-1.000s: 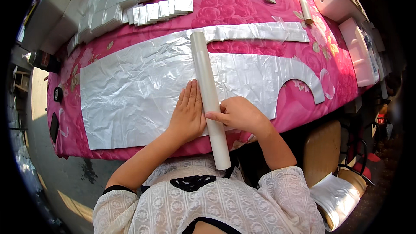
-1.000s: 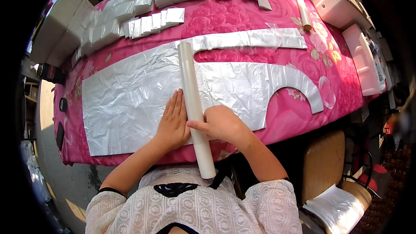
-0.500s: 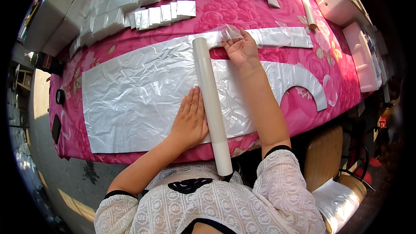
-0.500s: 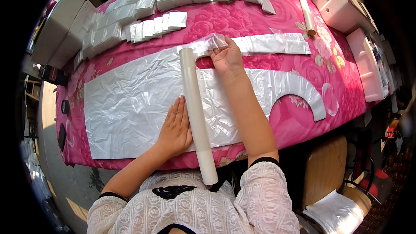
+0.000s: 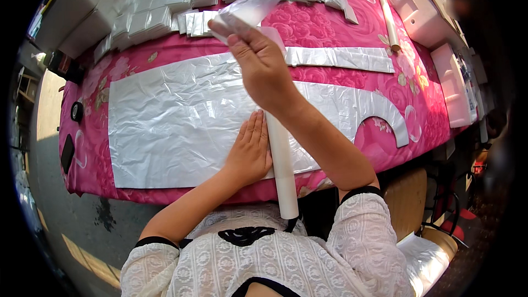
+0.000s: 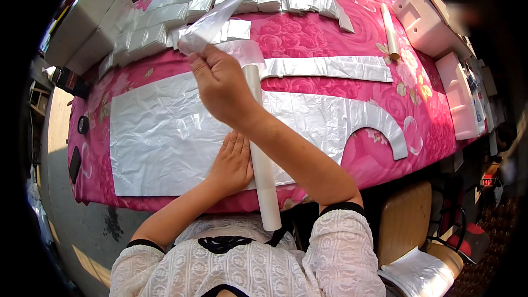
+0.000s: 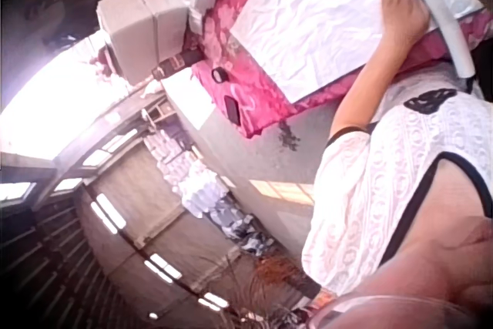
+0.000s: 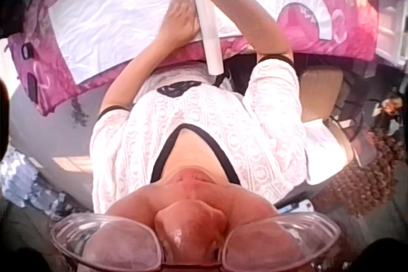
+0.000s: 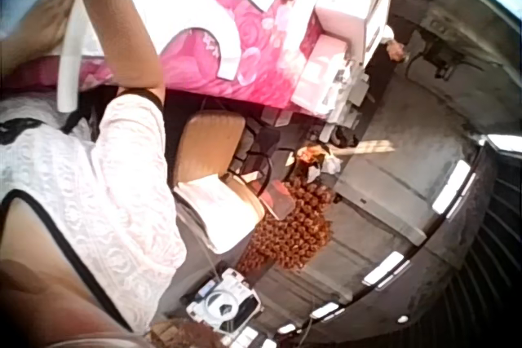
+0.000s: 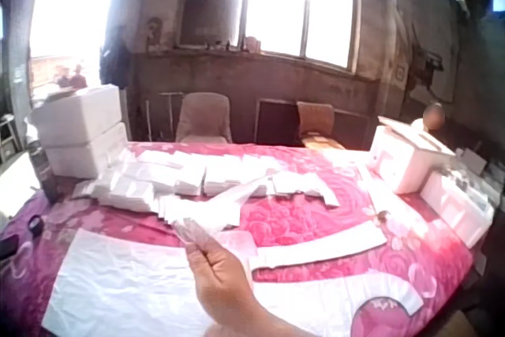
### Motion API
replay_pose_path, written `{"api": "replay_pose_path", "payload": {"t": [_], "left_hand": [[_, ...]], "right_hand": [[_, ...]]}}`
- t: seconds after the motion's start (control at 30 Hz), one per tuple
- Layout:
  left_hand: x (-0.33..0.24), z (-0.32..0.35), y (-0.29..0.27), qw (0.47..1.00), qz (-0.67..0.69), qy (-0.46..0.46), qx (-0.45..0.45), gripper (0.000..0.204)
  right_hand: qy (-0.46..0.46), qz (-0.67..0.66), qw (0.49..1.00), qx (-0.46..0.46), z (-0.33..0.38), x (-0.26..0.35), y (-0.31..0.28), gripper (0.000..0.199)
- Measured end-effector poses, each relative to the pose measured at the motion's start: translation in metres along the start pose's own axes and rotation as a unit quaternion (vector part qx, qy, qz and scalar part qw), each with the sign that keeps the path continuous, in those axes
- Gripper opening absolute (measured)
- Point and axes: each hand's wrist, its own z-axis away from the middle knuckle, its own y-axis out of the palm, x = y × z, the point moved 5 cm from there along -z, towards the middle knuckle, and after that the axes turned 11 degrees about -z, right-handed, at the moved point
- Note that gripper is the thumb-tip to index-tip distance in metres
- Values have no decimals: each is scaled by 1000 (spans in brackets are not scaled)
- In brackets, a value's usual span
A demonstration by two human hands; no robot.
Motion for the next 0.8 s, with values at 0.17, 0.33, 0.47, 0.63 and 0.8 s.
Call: {"api": "replay_pose_path", "payload": {"t": [0.17, 0.33, 0.47, 0.63, 0.8], "left_hand": [[-1, 4, -4, 980, -67, 25, -188, 64], [-3, -7, 21, 975, -147, 20, -164, 59], [-1, 0, 13, 989, -85, -8, -118, 62], [-3, 5, 7, 986, -26, -41, -159, 63], [-6, 3, 7, 991, -110, -60, -54, 75]], "right_hand": [[41, 222, 956, 187, 49, -137, 128, 33], [77, 284, 894, 337, 84, -178, 193, 49], [78, 136, 878, 452, 100, -100, 201, 54], [-74, 368, 879, 293, 106, -31, 57, 44], [39, 518, 807, 281, 139, 3, -62, 51]]}}
